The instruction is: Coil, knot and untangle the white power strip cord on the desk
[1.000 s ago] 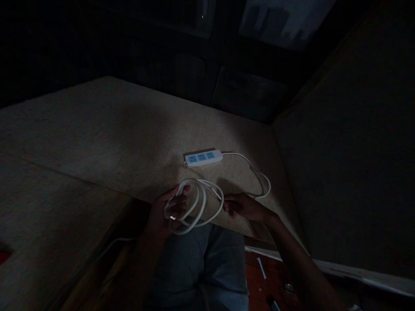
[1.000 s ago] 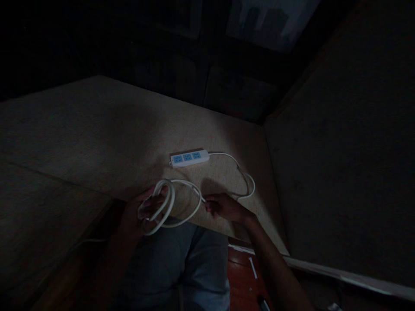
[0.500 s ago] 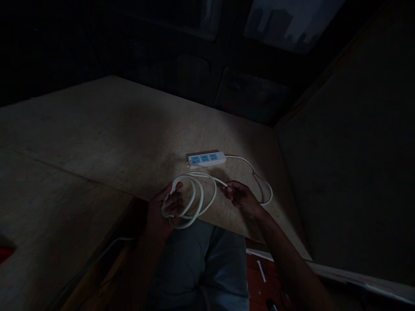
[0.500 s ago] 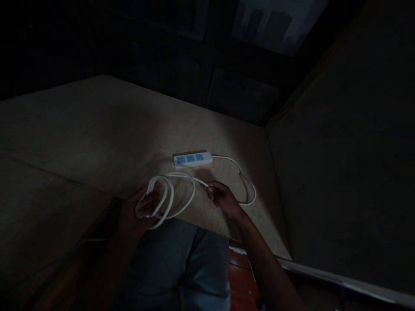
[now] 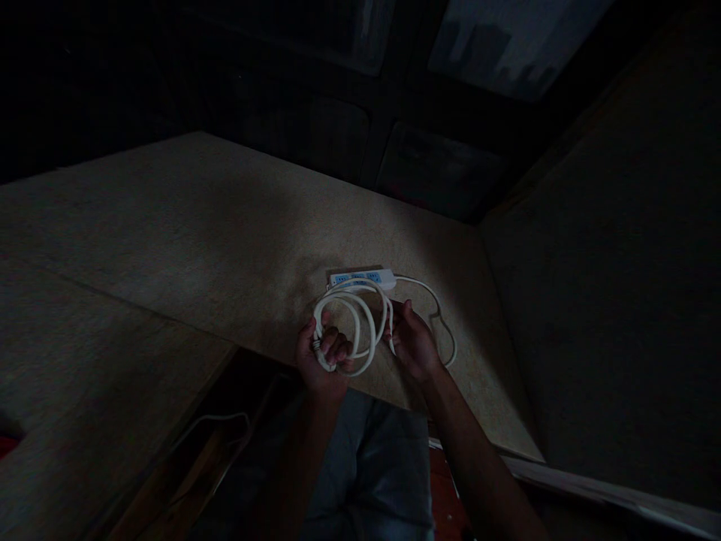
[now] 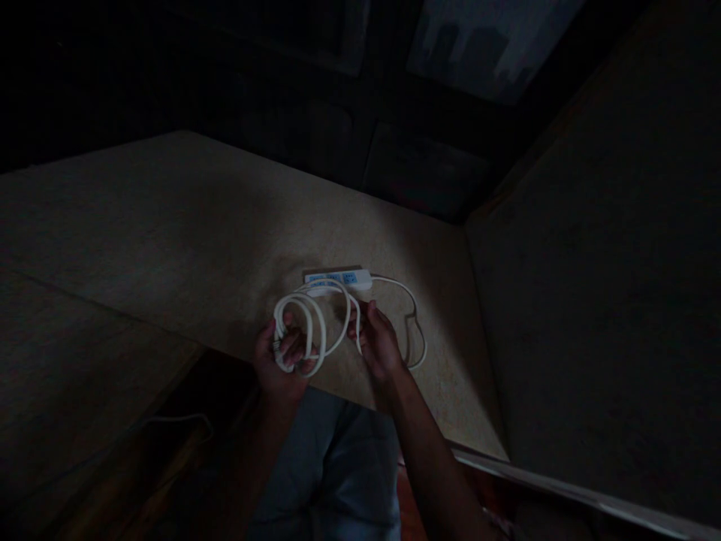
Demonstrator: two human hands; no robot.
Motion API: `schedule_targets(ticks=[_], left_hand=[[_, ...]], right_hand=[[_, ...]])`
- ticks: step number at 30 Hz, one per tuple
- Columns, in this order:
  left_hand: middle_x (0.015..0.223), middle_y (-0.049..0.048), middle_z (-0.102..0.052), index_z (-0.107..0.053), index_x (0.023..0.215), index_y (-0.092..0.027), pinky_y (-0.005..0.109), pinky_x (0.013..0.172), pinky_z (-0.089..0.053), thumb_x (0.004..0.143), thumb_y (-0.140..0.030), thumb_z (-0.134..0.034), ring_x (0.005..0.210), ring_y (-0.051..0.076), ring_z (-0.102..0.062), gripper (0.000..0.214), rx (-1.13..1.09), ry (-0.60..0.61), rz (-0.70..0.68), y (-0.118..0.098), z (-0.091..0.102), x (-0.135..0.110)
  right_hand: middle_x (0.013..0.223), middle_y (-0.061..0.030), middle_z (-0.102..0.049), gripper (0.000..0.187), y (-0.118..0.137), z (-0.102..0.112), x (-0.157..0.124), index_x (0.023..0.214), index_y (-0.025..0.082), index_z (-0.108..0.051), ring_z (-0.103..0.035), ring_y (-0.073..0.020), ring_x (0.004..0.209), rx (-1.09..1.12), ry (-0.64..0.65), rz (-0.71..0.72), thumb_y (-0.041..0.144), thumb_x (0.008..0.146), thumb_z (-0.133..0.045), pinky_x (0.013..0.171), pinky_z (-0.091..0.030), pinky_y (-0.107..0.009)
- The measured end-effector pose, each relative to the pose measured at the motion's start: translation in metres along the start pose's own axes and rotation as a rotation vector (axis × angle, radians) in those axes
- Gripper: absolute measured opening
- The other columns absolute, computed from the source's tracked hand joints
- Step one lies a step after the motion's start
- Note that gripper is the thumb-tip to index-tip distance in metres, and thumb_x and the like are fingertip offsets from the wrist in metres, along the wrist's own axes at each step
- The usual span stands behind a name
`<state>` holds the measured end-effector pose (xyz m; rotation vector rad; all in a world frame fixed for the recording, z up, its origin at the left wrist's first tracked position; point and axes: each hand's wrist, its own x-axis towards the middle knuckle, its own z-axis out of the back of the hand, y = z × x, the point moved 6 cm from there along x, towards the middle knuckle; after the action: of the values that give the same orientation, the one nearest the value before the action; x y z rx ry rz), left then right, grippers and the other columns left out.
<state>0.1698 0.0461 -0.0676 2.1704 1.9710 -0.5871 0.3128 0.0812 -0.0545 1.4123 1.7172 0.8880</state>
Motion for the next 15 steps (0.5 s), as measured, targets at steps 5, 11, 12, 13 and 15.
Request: schedule_targets(ticks=[5,11,12,13,15], left_hand=[[0.040,-0.0098,-0.031,-0.047,0.064,-0.018,0.018,0.038,-0.026,0.082,-0.033,-0.056,0.032,0.005,-0.029,0.026,0.052,-0.199,-0.165,0.007,-0.002,-0.001],[0.047,-0.0105,-0.035,-0.038,0.066,-0.021,0.021,0.047,-0.037,0.078,-0.042,-0.060,0.038,0.007,-0.035,0.032,0.144,-0.392,-0.398,0.020,0.003,-0.003],[0.048,-0.0098,-0.037,-0.039,0.066,-0.021,0.022,0.049,-0.039,0.079,-0.042,-0.059,0.040,0.007,-0.039,0.032,0.167,-0.406,-0.429,0.023,0.005,-0.002],[0.050,-0.0087,-0.040,-0.040,0.065,-0.021,0.023,0.052,-0.040,0.080,-0.043,-0.057,0.043,0.008,-0.043,0.032,0.195,-0.413,-0.458,0.026,0.007,-0.001],[0.057,-0.0053,-0.049,-0.046,0.066,-0.020,0.025,0.058,-0.044,0.084,-0.044,-0.052,0.052,0.011,-0.052,0.031,0.276,-0.433,-0.514,0.031,0.011,0.000]], right_hand=[[0.109,-0.0079,-0.071,0.056,0.003,-0.009,-0.013,0.113,0.023,-0.068,-0.063,-0.0263,0.106,0.005,0.117,-0.014,0.063,0.073,-0.072,0.089,-0.051,-0.039],[0.128,-0.0060,-0.064,0.075,-0.004,-0.016,-0.020,0.128,0.028,-0.056,-0.062,-0.0280,0.113,0.085,0.156,-0.050,0.036,0.061,-0.087,0.097,-0.050,-0.044],[0.126,-0.0053,-0.065,0.074,-0.005,-0.017,-0.020,0.128,0.028,-0.055,-0.064,-0.0272,0.111,0.079,0.149,-0.053,0.031,0.061,-0.087,0.097,-0.051,-0.044],[0.124,-0.0047,-0.066,0.074,-0.007,-0.017,-0.020,0.128,0.029,-0.055,-0.065,-0.0261,0.109,0.067,0.137,-0.055,0.027,0.062,-0.086,0.096,-0.051,-0.043],[0.121,-0.0031,-0.067,0.072,-0.011,-0.018,-0.019,0.127,0.029,-0.055,-0.067,-0.0232,0.104,0.034,0.094,-0.049,0.022,0.063,-0.085,0.095,-0.052,-0.040]])
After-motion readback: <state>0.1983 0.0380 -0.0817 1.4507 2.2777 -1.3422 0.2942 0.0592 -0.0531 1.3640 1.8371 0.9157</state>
